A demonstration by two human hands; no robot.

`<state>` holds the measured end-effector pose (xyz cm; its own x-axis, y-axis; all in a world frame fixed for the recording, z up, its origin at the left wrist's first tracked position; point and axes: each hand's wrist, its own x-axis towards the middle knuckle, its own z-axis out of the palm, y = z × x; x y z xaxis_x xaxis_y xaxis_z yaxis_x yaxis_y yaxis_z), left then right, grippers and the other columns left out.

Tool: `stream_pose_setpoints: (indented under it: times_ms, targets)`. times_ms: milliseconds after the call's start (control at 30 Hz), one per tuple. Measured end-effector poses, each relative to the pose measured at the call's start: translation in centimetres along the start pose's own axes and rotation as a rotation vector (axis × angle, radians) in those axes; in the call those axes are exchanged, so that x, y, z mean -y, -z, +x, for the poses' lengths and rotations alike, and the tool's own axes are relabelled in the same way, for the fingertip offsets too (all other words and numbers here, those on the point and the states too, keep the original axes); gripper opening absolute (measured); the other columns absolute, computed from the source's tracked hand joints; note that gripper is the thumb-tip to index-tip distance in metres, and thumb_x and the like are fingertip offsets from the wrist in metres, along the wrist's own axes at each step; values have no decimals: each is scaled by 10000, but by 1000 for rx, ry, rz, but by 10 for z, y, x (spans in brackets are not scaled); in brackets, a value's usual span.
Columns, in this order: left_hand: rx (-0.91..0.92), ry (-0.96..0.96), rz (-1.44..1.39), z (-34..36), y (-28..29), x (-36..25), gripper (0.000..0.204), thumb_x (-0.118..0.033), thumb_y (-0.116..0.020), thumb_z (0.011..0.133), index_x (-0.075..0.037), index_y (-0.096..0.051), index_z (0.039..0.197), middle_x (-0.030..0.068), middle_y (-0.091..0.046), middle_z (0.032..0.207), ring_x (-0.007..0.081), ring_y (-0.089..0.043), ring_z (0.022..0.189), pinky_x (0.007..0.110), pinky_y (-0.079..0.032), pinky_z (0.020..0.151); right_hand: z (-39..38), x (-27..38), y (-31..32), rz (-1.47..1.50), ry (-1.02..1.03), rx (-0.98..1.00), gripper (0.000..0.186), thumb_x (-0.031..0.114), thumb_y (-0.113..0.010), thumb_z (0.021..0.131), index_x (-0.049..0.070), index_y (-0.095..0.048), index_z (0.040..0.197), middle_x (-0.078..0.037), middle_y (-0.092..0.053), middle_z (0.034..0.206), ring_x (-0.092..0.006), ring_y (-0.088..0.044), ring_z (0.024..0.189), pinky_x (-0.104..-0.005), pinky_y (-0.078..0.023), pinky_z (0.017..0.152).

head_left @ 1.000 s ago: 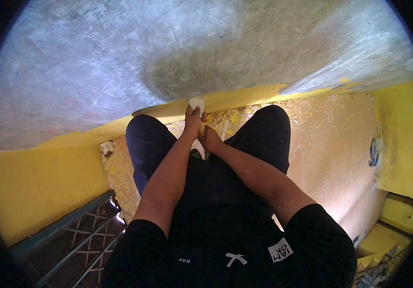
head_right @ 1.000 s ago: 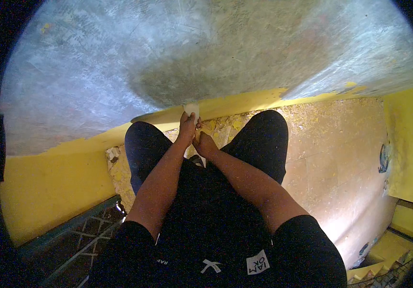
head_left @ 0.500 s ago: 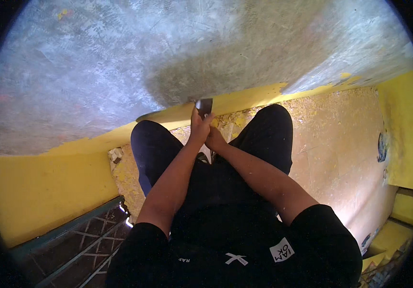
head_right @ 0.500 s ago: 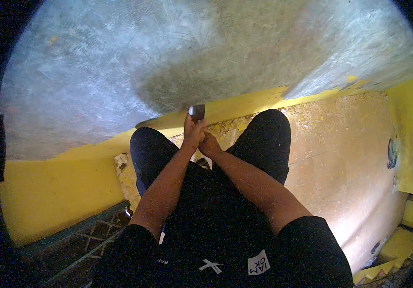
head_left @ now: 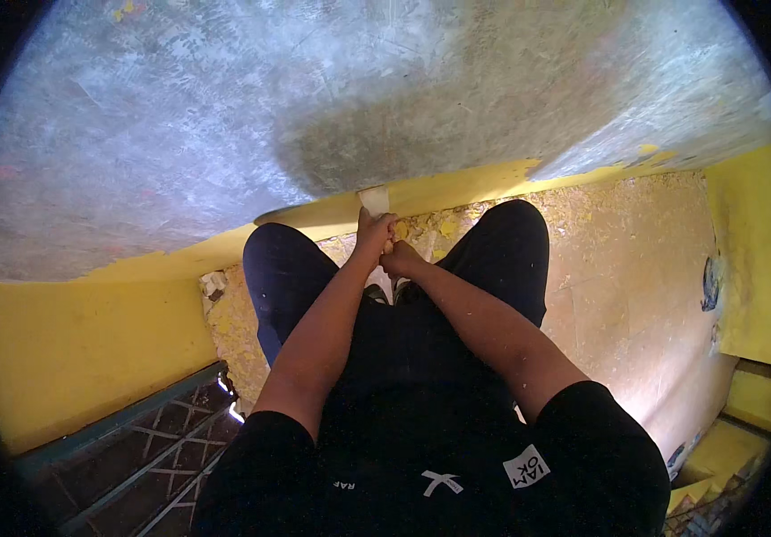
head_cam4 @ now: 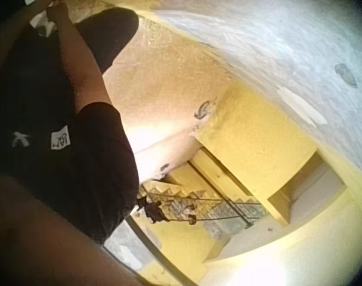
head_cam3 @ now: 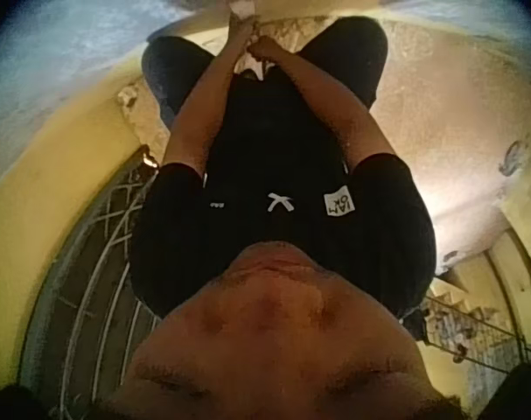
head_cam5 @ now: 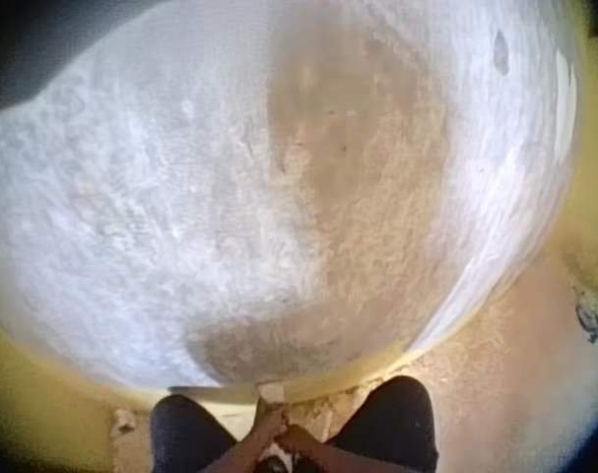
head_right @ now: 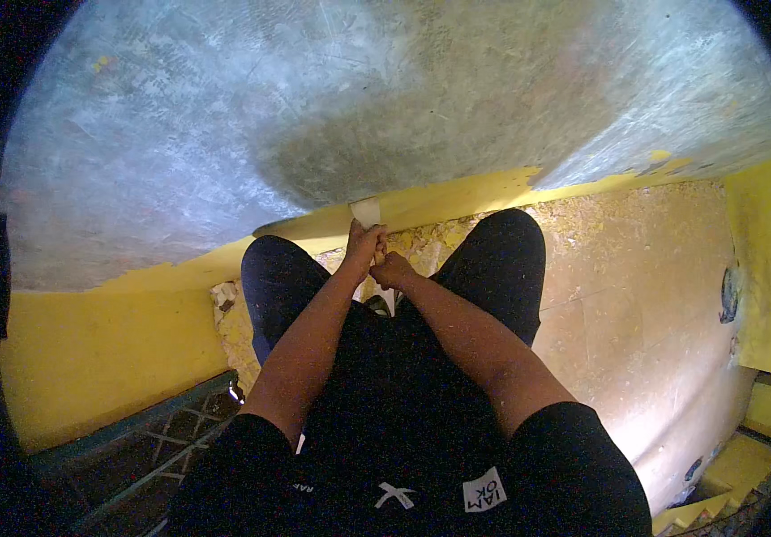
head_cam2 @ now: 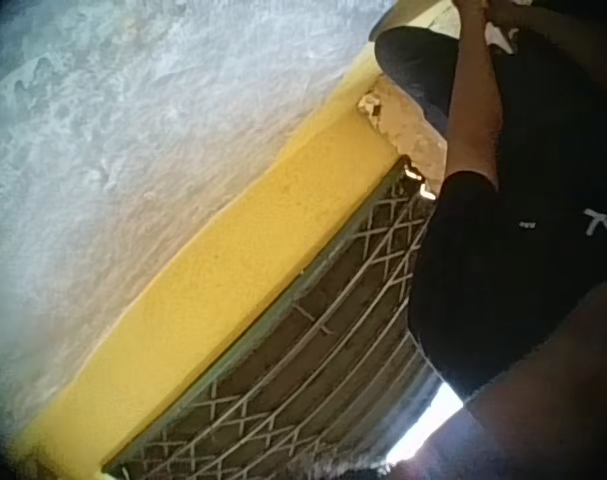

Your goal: The person scrapes old paint or plaster from a wall using a putty knife.

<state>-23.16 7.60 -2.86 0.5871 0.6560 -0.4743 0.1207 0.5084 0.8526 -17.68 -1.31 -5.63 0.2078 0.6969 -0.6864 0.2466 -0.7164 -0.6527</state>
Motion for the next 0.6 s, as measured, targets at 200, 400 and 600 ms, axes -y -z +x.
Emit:
stream_pose_setpoints:
  times_ms: [200,400,600]
  targets:
    - [-72,-104,127,9,0,2,470,-47,-662,808,-33,-374,1179,84,-525,755,173,-524,573,308,-448,504,4,0,-3,225,51,-26,370,330,-608,794,-34,-628,730,-163,-645,627,-233,-665,577,-363,-550,616]
    - [72,-64,-4,7,0,-10,507,66,-631,781,-64,-392,1209,53,-543,814,143,-543,632,276,-456,538,3,3,2,-272,156,-384,359,281,-611,804,-64,-603,904,-234,-668,772,-354,-683,731,-425,-545,659]
    - [339,-440,-88,-27,-17,-44,540,69,-617,774,-70,-387,1243,80,-550,948,158,-560,746,297,-470,626,6,10,9,2,598,-632,302,213,-624,806,9,-604,1028,-207,-683,821,-342,-682,781,-459,-528,679]
